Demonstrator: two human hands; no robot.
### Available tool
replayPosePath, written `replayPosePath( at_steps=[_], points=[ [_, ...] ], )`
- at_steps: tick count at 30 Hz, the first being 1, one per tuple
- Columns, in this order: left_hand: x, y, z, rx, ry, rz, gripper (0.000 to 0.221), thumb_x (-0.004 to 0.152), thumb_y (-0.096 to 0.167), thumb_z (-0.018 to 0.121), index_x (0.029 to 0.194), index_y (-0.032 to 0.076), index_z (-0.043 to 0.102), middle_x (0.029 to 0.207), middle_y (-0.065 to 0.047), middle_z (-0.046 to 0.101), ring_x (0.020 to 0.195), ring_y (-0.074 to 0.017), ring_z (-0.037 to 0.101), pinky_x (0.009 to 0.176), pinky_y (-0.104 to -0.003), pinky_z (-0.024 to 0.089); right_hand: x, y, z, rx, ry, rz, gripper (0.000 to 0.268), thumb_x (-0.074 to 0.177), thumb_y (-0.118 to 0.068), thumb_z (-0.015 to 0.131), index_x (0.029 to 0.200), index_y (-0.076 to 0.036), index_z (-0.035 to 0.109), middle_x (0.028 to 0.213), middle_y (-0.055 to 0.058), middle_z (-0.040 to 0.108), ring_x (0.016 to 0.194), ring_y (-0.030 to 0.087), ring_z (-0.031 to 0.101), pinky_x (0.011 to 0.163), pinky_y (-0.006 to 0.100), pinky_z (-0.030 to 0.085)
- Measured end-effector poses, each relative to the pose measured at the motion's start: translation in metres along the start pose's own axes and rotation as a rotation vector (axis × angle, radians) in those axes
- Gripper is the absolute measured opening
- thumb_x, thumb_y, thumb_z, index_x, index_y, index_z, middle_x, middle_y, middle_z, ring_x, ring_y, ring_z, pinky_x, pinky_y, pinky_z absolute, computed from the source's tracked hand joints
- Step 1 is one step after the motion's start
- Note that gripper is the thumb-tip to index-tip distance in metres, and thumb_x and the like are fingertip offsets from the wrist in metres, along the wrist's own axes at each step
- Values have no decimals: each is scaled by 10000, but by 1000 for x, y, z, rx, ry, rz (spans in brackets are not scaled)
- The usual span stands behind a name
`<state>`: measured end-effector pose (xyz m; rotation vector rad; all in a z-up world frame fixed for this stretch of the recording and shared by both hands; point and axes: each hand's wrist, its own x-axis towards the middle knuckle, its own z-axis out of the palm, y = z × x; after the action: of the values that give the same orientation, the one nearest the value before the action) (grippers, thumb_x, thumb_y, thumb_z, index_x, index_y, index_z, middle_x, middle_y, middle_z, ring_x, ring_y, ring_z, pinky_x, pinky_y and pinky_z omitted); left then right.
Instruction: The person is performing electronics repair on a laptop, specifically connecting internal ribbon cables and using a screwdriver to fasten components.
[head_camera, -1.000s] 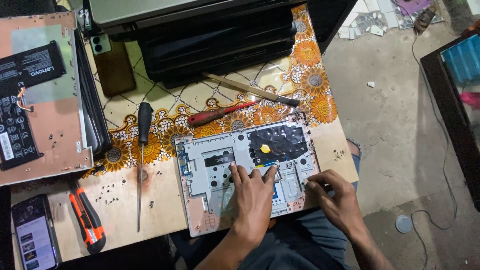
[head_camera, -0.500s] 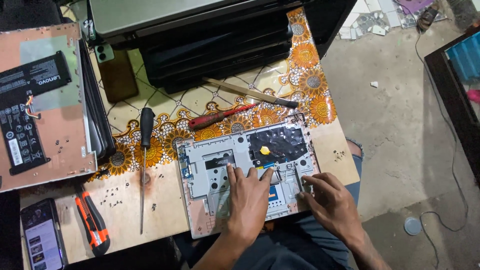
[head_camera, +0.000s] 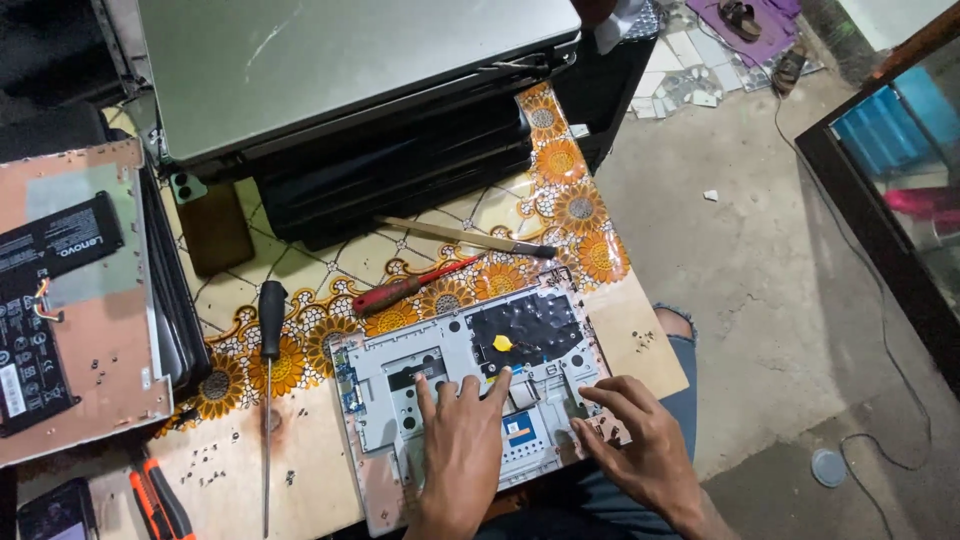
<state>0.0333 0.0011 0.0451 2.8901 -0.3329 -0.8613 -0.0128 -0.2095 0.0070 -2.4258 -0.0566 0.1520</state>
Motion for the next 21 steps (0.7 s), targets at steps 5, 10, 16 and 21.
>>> replayPosePath(
  at_steps=[5,10,16,21],
  points=[
    [-3,-7,16,-108,90,60,746,846,-102,539,1478,261,380,1140,-122,581,1122,-312,503,1146,-593,158,3,-14,8,126,44,-139,345,802,-242,741,1127,-137,685,1044,86,659,954,220,666,682,362,609],
    [-32,-5,-12,-562,69,86,579,923,123,544,1466,292,436,905,-52,569,877,-217,560,678,-362,540,7,-48,14,356,97,-306,265,790,-139,757,1046,-79,718,968,103,715,860,208,710,629,296,612],
    [-46,-8,-5,-1343,7,-229,459,892,131,610,1329,260,660,817,44,592,887,-104,620,920,-278,488,7,-65,21,646,18,-332,168,855,-113,686,1003,-52,736,959,132,738,885,265,737,725,376,617],
    [-52,-19,16,-1695,6,-246,380,872,163,683,1248,126,638,773,-50,682,762,-184,675,754,-324,521,4,-71,24,824,-173,-245,165,870,-102,648,1002,-44,728,927,161,668,678,244,723,501,309,728]
  ],
)
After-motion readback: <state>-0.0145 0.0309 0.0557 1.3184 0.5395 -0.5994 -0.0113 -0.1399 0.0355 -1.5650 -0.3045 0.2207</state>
